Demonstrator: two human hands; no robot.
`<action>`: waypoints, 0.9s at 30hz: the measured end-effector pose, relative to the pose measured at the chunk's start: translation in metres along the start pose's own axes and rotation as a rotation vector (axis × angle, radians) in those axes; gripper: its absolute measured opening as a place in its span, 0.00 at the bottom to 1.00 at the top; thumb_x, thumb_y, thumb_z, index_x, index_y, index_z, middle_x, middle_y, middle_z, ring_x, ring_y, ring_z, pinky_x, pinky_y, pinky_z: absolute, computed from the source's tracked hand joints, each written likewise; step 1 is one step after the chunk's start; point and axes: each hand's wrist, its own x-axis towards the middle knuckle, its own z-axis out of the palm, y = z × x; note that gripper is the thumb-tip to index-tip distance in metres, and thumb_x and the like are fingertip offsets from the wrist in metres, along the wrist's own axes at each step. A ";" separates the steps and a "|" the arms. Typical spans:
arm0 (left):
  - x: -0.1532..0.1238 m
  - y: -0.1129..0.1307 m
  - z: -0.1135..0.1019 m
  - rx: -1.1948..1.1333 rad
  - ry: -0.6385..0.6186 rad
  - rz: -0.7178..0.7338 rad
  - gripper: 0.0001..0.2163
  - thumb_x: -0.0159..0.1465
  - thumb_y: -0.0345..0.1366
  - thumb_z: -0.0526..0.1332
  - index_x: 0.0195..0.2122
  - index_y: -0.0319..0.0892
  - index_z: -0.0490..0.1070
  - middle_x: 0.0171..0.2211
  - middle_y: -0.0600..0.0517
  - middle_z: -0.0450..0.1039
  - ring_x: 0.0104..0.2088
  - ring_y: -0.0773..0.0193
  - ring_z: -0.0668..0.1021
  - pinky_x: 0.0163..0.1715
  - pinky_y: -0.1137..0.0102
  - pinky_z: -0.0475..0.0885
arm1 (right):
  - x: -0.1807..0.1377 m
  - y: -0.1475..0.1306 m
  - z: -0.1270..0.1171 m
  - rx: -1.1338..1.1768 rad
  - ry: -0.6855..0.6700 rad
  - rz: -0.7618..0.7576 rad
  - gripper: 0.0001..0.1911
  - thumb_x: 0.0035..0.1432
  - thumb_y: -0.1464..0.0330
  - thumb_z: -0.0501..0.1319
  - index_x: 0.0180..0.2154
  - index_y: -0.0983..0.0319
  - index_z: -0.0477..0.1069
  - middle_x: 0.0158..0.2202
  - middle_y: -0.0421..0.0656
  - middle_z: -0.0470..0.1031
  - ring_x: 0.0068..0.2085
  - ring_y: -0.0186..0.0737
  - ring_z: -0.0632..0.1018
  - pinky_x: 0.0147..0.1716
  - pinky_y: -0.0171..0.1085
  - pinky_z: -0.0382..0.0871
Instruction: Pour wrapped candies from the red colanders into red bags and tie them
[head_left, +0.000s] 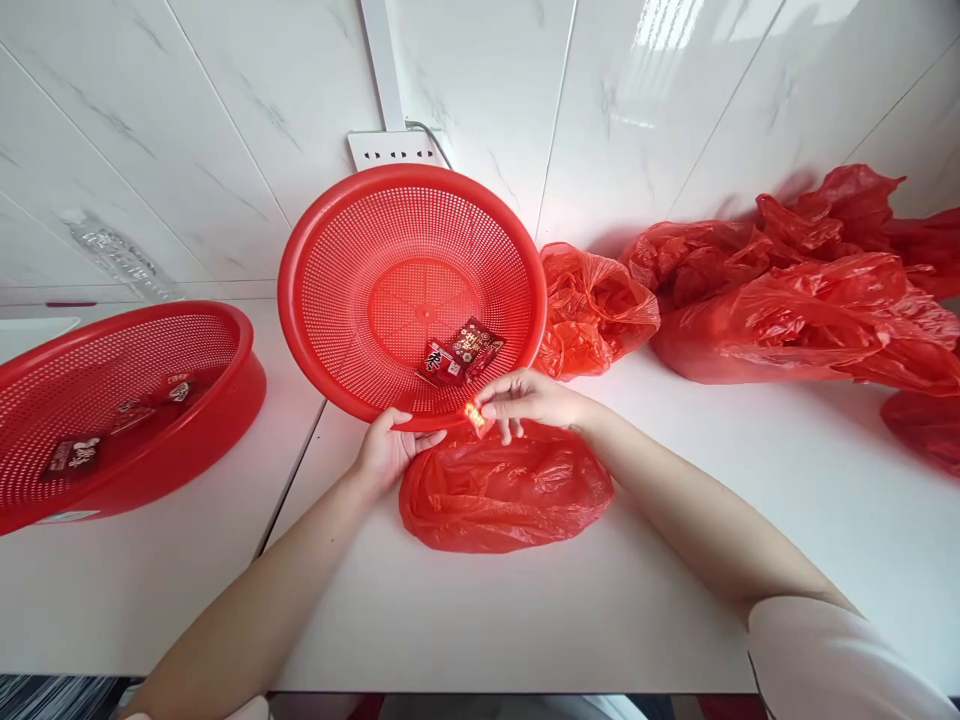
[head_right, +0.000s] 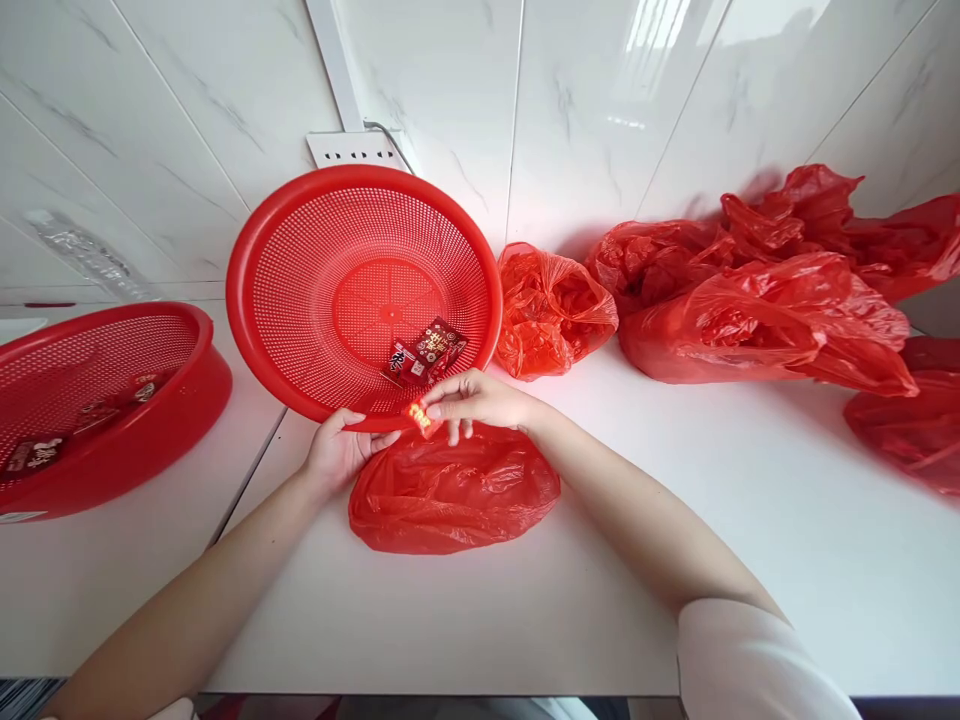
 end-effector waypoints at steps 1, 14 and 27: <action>0.000 0.000 0.000 0.001 0.004 0.002 0.15 0.58 0.29 0.52 0.41 0.30 0.73 0.43 0.39 0.78 0.43 0.54 0.80 0.40 0.65 0.78 | -0.002 -0.003 0.001 -0.128 -0.018 -0.019 0.18 0.58 0.57 0.62 0.43 0.64 0.74 0.34 0.43 0.79 0.27 0.32 0.78 0.24 0.31 0.71; -0.008 -0.003 0.011 0.103 0.108 -0.225 0.17 0.58 0.30 0.52 0.42 0.27 0.75 0.33 0.38 0.80 0.35 0.50 0.82 0.37 0.59 0.78 | 0.011 0.033 -0.003 -1.239 0.521 -0.188 0.25 0.63 0.67 0.56 0.61 0.63 0.60 0.60 0.52 0.66 0.62 0.51 0.65 0.63 0.64 0.37; 0.000 -0.007 0.001 0.092 0.055 -0.109 0.16 0.57 0.29 0.52 0.41 0.27 0.75 0.38 0.37 0.79 0.39 0.52 0.81 0.39 0.61 0.79 | 0.015 0.024 -0.011 -0.093 0.444 -0.186 0.20 0.56 0.54 0.62 0.39 0.64 0.79 0.37 0.45 0.81 0.39 0.43 0.81 0.46 0.42 0.72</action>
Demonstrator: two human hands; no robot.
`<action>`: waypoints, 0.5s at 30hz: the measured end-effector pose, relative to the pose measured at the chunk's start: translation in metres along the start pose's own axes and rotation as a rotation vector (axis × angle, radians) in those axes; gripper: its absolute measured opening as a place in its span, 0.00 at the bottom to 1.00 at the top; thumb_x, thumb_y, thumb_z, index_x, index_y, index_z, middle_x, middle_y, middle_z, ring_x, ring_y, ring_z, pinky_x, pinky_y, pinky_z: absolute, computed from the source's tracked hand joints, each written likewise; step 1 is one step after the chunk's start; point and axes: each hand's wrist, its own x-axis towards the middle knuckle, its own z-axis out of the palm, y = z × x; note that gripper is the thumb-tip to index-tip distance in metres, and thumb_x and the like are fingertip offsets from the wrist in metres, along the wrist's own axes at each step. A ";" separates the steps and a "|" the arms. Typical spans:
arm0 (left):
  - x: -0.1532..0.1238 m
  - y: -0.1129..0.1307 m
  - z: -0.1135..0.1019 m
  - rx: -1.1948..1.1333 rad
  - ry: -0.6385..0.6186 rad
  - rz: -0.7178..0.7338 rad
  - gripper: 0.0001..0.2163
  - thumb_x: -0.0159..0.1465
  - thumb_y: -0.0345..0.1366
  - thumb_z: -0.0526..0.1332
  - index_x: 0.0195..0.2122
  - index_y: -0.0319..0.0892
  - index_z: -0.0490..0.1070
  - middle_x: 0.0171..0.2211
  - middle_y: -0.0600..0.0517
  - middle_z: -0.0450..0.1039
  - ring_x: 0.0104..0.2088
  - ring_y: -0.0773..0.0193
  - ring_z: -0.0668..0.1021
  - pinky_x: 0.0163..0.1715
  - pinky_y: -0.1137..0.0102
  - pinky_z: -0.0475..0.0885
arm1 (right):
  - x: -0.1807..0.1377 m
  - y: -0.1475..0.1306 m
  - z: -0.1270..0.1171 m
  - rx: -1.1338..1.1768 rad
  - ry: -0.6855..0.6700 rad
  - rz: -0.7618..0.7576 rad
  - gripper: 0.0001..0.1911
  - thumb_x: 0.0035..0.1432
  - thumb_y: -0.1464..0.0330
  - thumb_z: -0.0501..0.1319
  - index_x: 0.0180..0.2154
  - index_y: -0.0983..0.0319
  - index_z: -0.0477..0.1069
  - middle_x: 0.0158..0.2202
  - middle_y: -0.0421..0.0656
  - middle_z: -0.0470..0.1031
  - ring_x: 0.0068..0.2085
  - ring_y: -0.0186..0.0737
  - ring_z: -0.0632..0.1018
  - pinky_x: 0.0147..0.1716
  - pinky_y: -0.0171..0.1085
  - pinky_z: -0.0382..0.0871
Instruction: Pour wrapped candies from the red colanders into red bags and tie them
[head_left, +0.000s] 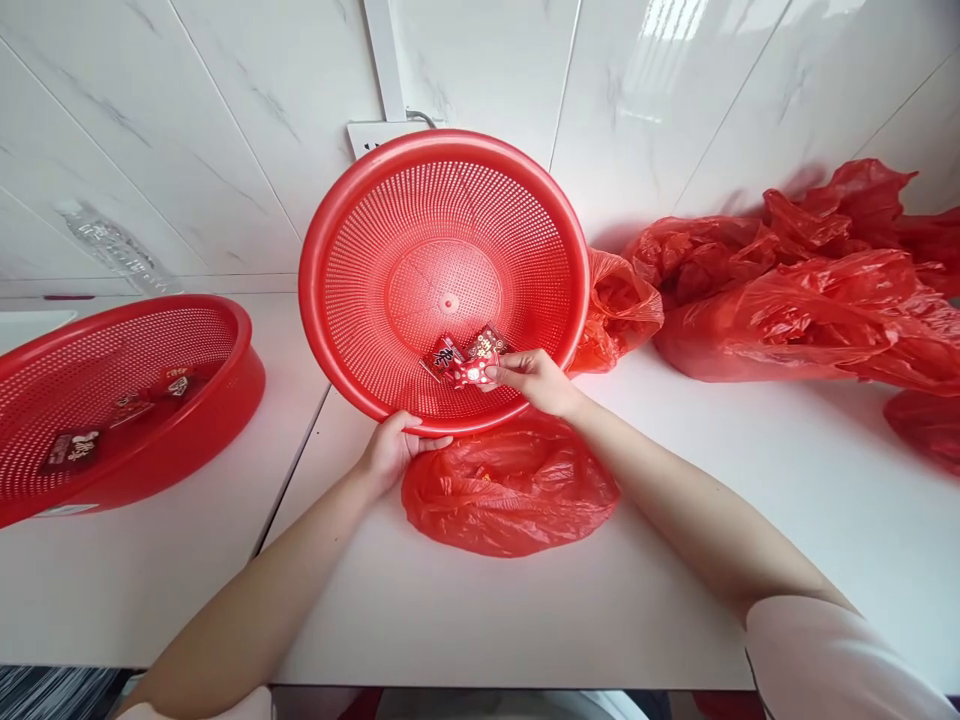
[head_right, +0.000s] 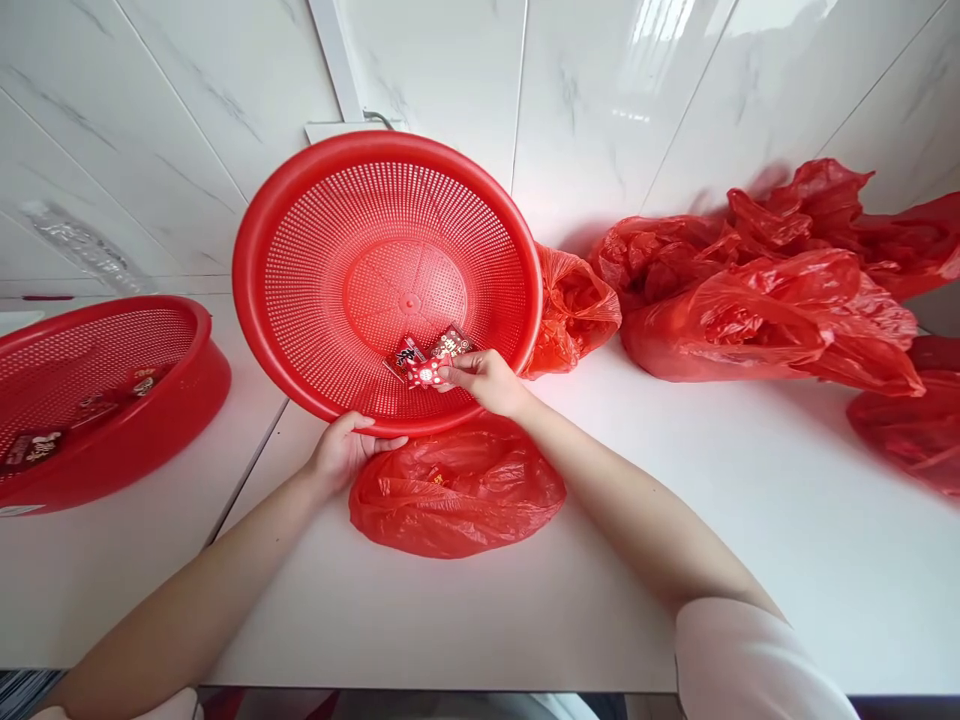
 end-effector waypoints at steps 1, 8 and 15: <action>0.000 0.000 0.000 0.004 -0.004 0.001 0.16 0.57 0.29 0.52 0.41 0.27 0.75 0.38 0.37 0.79 0.39 0.51 0.81 0.39 0.61 0.79 | 0.000 0.000 0.000 0.057 -0.009 0.024 0.20 0.55 0.54 0.63 0.38 0.64 0.79 0.37 0.45 0.81 0.38 0.42 0.81 0.46 0.41 0.72; -0.003 0.001 0.000 0.022 0.000 -0.050 0.16 0.57 0.29 0.52 0.40 0.26 0.76 0.36 0.37 0.79 0.39 0.50 0.81 0.40 0.60 0.79 | 0.000 0.003 -0.003 0.172 0.017 0.109 0.19 0.52 0.55 0.66 0.37 0.64 0.79 0.37 0.46 0.81 0.34 0.41 0.82 0.46 0.40 0.72; 0.000 0.000 -0.003 0.026 -0.020 -0.046 0.16 0.58 0.30 0.52 0.38 0.27 0.77 0.38 0.36 0.79 0.41 0.50 0.81 0.40 0.61 0.78 | 0.000 -0.001 -0.001 0.194 0.025 0.151 0.18 0.54 0.56 0.66 0.36 0.66 0.79 0.37 0.48 0.81 0.33 0.41 0.83 0.44 0.39 0.73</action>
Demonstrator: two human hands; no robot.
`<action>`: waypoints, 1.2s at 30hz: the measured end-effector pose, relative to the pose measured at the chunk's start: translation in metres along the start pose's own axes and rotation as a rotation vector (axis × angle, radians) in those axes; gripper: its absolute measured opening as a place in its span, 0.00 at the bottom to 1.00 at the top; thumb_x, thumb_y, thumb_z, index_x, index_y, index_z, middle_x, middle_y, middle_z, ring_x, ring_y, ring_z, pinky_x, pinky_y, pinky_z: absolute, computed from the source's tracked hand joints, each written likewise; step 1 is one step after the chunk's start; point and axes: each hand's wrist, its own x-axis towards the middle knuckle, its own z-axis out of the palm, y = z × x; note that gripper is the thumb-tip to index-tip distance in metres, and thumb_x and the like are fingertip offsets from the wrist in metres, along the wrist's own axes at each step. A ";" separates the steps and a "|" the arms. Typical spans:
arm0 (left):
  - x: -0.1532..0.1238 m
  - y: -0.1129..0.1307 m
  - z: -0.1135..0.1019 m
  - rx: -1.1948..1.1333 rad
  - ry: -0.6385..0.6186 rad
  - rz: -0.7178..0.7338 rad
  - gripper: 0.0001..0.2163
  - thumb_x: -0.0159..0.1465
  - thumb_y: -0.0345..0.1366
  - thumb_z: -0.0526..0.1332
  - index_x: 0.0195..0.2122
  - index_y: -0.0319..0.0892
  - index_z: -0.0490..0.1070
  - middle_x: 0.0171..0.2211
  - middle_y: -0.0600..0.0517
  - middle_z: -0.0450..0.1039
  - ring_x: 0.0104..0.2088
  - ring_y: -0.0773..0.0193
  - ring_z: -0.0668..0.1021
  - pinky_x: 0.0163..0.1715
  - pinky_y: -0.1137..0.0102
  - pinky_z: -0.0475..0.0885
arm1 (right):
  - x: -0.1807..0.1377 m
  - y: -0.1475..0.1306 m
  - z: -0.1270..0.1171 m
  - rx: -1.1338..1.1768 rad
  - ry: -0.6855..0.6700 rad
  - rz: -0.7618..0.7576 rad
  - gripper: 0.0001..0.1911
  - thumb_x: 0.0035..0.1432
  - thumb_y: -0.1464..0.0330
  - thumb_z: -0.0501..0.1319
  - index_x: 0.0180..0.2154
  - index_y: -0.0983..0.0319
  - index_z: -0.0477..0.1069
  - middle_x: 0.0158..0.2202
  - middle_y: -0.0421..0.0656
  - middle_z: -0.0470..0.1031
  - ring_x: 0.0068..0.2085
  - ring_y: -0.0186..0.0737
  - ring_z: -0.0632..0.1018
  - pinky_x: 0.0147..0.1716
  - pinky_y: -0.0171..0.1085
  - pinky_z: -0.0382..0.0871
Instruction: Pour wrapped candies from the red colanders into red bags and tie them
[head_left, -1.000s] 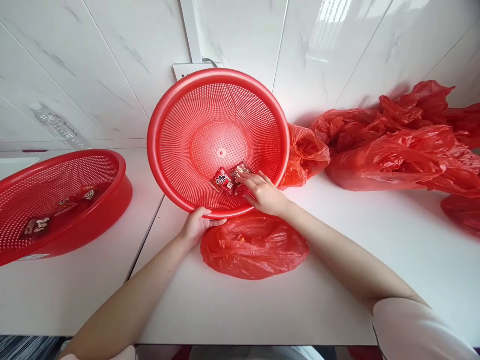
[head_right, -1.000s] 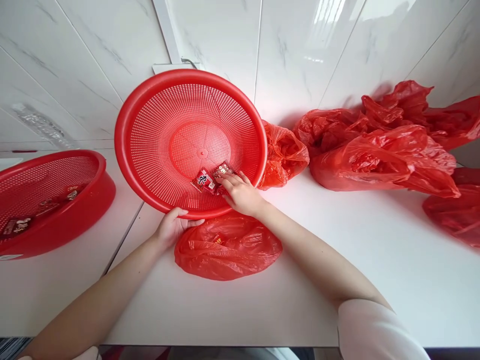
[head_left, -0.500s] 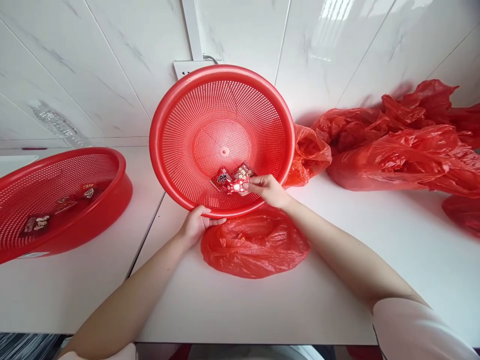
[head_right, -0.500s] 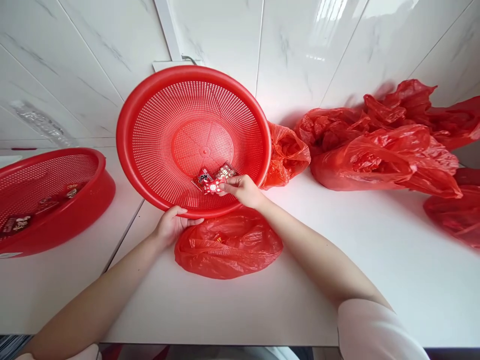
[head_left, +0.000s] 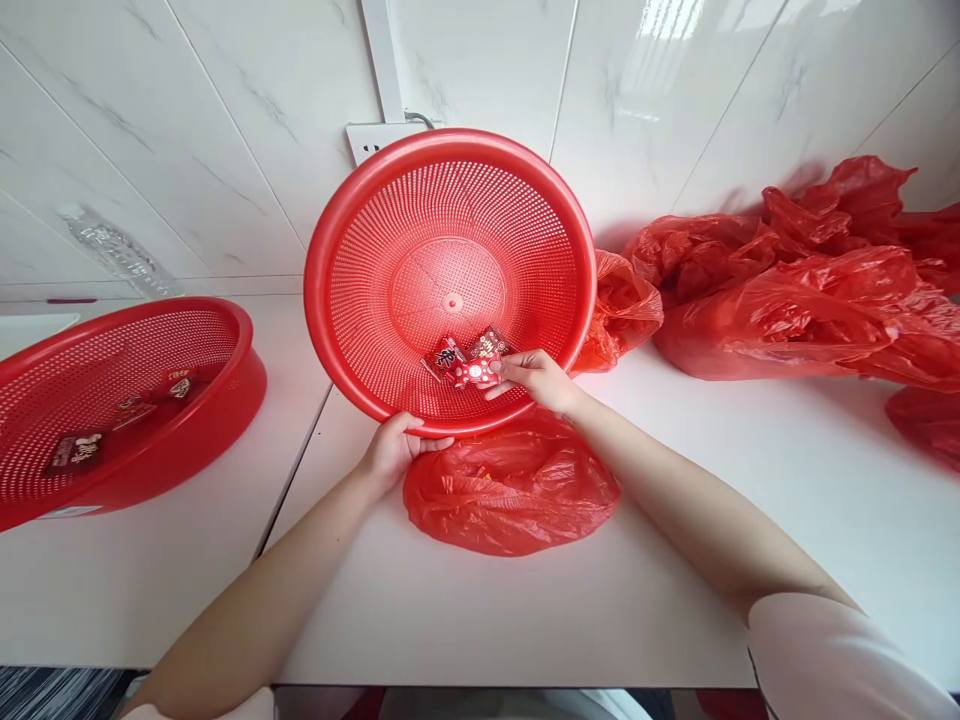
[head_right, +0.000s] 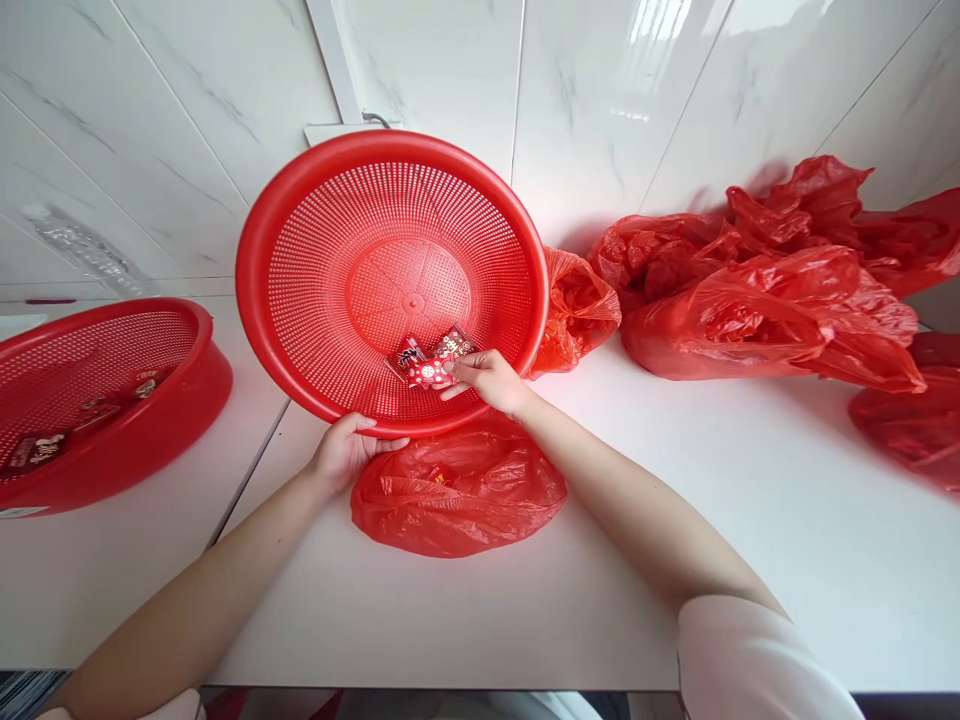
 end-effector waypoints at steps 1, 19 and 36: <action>0.000 0.000 0.000 0.002 0.001 -0.002 0.16 0.58 0.30 0.52 0.38 0.27 0.77 0.38 0.36 0.79 0.41 0.50 0.81 0.41 0.61 0.78 | 0.000 0.000 0.000 0.011 0.006 0.016 0.17 0.54 0.57 0.65 0.36 0.66 0.79 0.37 0.48 0.82 0.32 0.41 0.83 0.43 0.39 0.74; -0.004 0.002 0.004 -0.022 -0.004 0.024 0.19 0.57 0.29 0.52 0.47 0.25 0.73 0.37 0.37 0.79 0.38 0.50 0.81 0.41 0.57 0.78 | -0.001 -0.001 -0.004 0.279 -0.072 0.234 0.12 0.56 0.65 0.65 0.38 0.68 0.76 0.34 0.51 0.81 0.31 0.40 0.82 0.41 0.40 0.77; -0.005 0.003 0.011 -0.048 0.049 0.033 0.12 0.57 0.28 0.53 0.36 0.29 0.75 0.38 0.38 0.79 0.39 0.53 0.81 0.38 0.63 0.80 | -0.006 0.001 -0.006 -1.358 0.024 -0.288 0.27 0.63 0.56 0.55 0.56 0.67 0.67 0.59 0.57 0.66 0.61 0.57 0.65 0.63 0.62 0.42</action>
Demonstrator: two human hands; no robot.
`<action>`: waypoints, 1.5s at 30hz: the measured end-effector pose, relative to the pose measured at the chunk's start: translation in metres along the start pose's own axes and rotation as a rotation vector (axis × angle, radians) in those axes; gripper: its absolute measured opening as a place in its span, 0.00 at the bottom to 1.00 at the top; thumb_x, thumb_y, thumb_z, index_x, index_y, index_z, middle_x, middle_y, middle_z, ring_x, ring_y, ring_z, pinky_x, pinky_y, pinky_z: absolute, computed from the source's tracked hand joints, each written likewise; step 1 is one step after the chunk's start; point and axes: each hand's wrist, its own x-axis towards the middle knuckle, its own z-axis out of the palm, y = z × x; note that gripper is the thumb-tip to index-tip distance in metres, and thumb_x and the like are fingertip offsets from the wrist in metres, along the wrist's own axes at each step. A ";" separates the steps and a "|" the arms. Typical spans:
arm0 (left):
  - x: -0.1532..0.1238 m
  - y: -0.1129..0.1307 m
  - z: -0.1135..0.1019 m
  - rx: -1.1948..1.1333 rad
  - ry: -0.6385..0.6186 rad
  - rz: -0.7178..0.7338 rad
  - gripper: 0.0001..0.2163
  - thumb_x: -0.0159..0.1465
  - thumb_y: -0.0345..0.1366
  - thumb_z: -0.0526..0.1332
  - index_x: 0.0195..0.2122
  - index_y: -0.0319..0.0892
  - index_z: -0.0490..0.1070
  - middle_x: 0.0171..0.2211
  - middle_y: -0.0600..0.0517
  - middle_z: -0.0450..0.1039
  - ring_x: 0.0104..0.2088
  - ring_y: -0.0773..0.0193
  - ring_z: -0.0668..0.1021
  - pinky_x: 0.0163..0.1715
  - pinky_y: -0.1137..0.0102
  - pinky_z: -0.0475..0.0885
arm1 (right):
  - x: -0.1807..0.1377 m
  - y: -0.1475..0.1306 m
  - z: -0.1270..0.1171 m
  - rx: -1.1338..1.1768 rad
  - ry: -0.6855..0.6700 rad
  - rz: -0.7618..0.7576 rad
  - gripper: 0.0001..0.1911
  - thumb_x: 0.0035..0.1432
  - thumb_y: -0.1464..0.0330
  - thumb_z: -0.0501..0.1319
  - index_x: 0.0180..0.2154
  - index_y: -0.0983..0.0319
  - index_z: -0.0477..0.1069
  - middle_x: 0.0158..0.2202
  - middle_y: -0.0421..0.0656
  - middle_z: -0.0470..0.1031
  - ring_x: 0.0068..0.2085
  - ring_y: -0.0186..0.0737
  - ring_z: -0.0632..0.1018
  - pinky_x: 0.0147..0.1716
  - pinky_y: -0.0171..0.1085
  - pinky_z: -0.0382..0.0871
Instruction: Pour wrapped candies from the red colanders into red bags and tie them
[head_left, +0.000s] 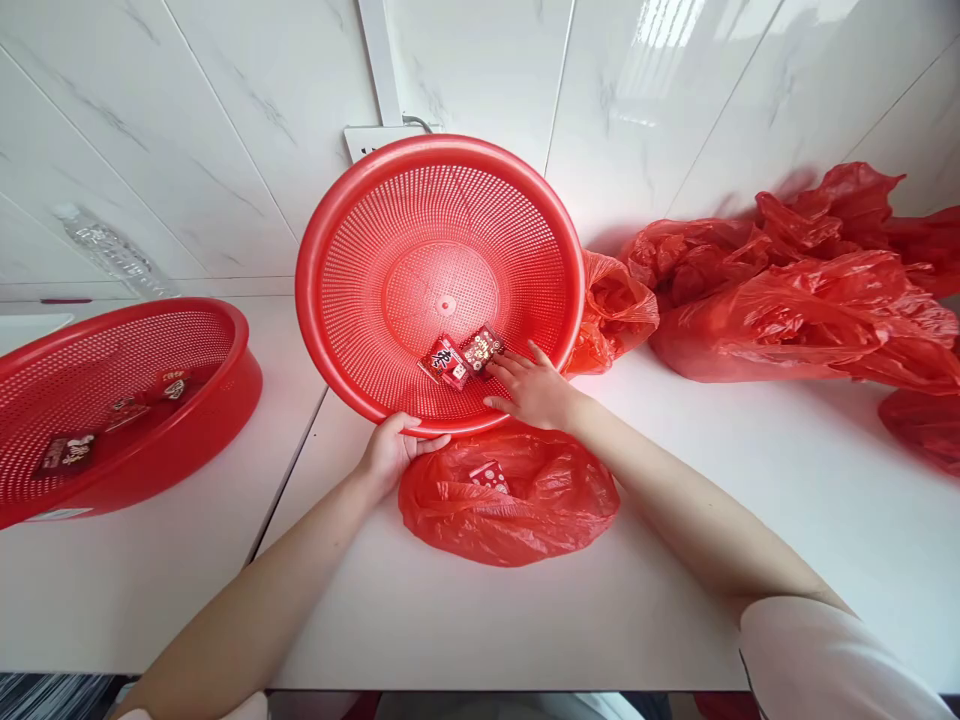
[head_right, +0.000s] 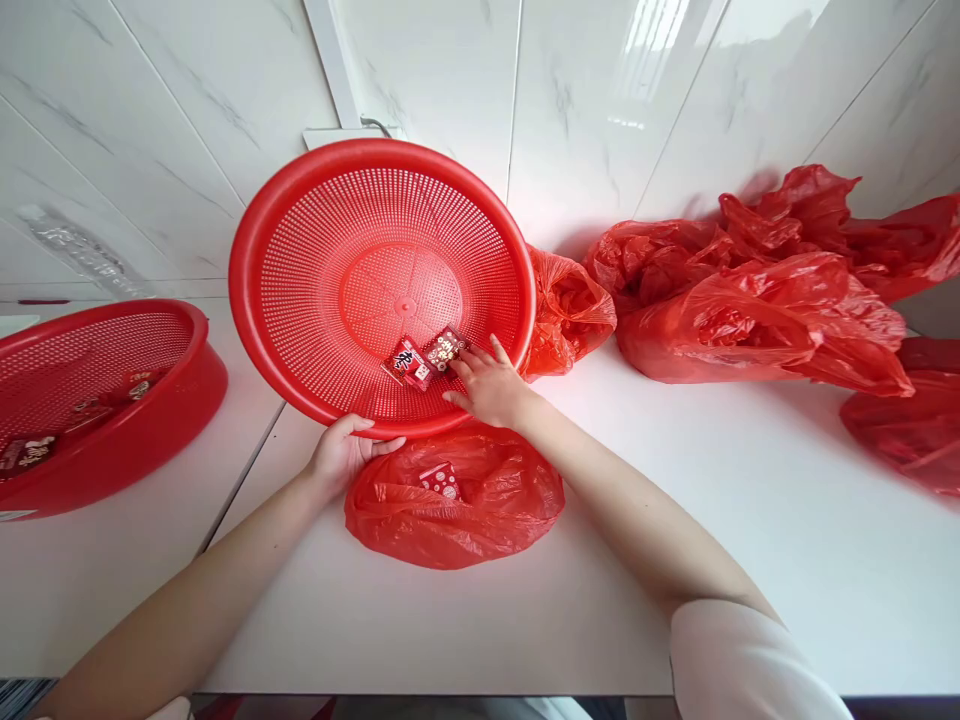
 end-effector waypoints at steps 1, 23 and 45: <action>0.000 0.000 0.000 -0.007 0.020 0.002 0.12 0.57 0.28 0.54 0.36 0.30 0.74 0.37 0.38 0.79 0.39 0.53 0.81 0.38 0.63 0.80 | -0.001 -0.003 0.002 -0.040 -0.044 0.001 0.29 0.63 0.55 0.54 0.58 0.67 0.66 0.59 0.58 0.66 0.62 0.59 0.64 0.62 0.64 0.39; 0.005 0.005 -0.009 0.001 -0.049 0.077 0.15 0.57 0.29 0.52 0.38 0.27 0.75 0.38 0.36 0.79 0.39 0.51 0.81 0.37 0.62 0.79 | 0.007 0.000 -0.024 1.678 -0.163 0.398 0.14 0.59 0.69 0.60 0.47 0.64 0.73 0.41 0.48 0.80 0.36 0.38 0.81 0.37 0.39 0.79; -0.002 -0.001 0.001 0.093 0.013 -0.025 0.12 0.54 0.27 0.55 0.34 0.30 0.76 0.31 0.40 0.80 0.31 0.53 0.82 0.37 0.61 0.78 | 0.019 -0.016 0.028 -0.005 0.025 -0.166 0.38 0.63 0.63 0.55 0.68 0.61 0.41 0.71 0.50 0.38 0.69 0.53 0.44 0.64 0.61 0.36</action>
